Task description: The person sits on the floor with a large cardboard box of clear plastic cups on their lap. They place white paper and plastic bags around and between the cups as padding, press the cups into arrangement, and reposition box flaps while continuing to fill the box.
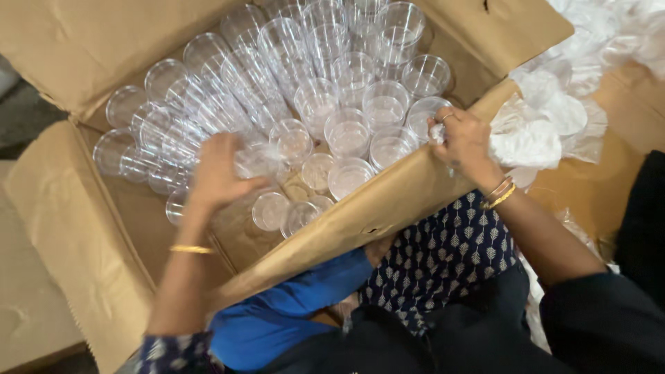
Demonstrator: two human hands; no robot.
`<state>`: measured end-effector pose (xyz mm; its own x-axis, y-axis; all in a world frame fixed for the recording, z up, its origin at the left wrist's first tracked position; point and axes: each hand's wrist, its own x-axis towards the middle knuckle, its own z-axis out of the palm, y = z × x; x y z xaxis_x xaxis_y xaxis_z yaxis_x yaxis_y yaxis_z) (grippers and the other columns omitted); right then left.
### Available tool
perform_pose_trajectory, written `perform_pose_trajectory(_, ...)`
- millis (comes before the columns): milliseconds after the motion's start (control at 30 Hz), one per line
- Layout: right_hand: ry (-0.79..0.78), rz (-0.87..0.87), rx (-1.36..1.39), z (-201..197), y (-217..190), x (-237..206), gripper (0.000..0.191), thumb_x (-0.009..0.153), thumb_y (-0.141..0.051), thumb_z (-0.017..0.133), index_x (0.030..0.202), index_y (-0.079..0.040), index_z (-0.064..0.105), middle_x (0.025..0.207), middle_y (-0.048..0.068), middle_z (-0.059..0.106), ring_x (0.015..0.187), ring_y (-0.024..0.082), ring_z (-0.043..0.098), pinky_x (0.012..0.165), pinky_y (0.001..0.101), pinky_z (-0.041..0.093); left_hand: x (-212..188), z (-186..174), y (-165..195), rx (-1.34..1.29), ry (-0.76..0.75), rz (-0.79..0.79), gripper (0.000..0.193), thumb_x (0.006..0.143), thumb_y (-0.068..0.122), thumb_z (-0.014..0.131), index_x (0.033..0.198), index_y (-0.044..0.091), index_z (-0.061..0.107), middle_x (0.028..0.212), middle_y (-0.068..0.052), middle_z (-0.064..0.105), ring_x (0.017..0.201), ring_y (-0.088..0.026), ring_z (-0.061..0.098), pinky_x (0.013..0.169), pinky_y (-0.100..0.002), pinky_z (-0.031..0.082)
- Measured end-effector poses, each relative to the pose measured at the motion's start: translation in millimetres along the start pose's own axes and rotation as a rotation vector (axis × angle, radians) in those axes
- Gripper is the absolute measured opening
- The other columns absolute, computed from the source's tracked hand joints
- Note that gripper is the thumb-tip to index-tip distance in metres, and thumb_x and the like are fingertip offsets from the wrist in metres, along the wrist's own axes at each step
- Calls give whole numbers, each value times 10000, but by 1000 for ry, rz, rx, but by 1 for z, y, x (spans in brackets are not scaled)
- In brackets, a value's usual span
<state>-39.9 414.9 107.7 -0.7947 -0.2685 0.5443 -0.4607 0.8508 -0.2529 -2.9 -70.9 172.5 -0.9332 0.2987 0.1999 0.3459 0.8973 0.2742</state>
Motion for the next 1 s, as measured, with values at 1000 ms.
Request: perform_pose_trajectory(1000,159,18,105,-6,-2,-12,233,885,-128,754,785,-61,554,782,110,594,683,325,616,593,433,498,267,221,119,95,249,-6,268,803,151,772,1051,115,676,1186,-135,536,1136,-342,514,900,-589,463)
